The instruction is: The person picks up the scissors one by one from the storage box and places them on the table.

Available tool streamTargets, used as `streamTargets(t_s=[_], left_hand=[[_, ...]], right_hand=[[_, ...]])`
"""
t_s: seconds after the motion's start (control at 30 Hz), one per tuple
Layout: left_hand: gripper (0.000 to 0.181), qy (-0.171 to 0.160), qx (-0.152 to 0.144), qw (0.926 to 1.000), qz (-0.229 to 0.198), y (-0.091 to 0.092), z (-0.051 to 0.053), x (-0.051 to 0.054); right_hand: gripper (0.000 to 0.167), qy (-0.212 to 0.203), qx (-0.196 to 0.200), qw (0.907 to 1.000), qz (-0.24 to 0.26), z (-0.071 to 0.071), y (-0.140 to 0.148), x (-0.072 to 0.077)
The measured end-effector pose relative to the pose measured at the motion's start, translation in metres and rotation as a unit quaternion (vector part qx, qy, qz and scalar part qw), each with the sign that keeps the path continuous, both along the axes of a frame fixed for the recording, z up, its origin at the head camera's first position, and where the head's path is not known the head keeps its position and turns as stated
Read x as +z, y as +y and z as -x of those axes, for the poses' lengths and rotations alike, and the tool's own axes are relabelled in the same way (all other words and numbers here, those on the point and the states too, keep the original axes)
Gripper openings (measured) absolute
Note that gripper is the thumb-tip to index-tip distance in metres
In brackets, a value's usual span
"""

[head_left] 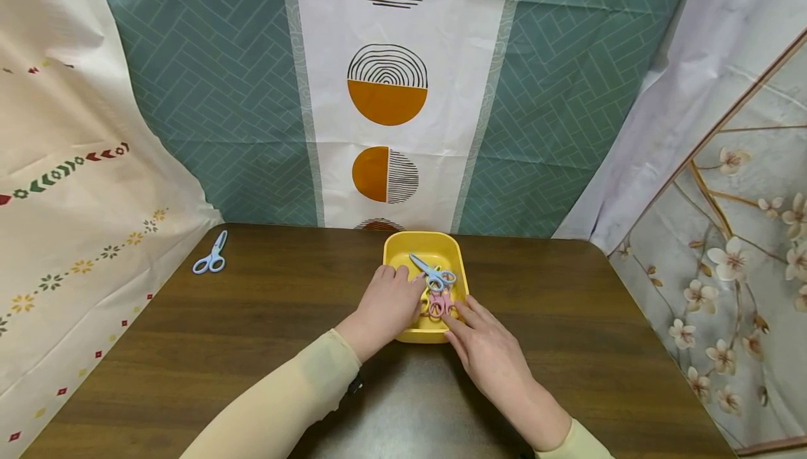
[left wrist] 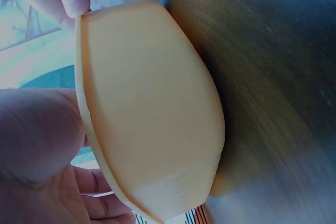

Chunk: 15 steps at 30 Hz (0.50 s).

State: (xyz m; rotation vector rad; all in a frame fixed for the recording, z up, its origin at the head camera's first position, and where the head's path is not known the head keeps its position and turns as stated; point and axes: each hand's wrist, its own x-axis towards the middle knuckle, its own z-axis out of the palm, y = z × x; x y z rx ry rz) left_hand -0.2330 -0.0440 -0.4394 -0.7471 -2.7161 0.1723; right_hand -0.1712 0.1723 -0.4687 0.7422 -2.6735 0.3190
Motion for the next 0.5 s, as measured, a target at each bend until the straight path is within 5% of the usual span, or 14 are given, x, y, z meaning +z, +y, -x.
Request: streamTargets(t_s=[0.5], left_hand=[[0.042, 0.053, -0.028, 0.9971, -0.046, -0.012, -0.009, -0.001]], right_hand=[[0.037, 0.012, -0.003, 0.9999, -0.004, -0.001, 0.000, 0.000]])
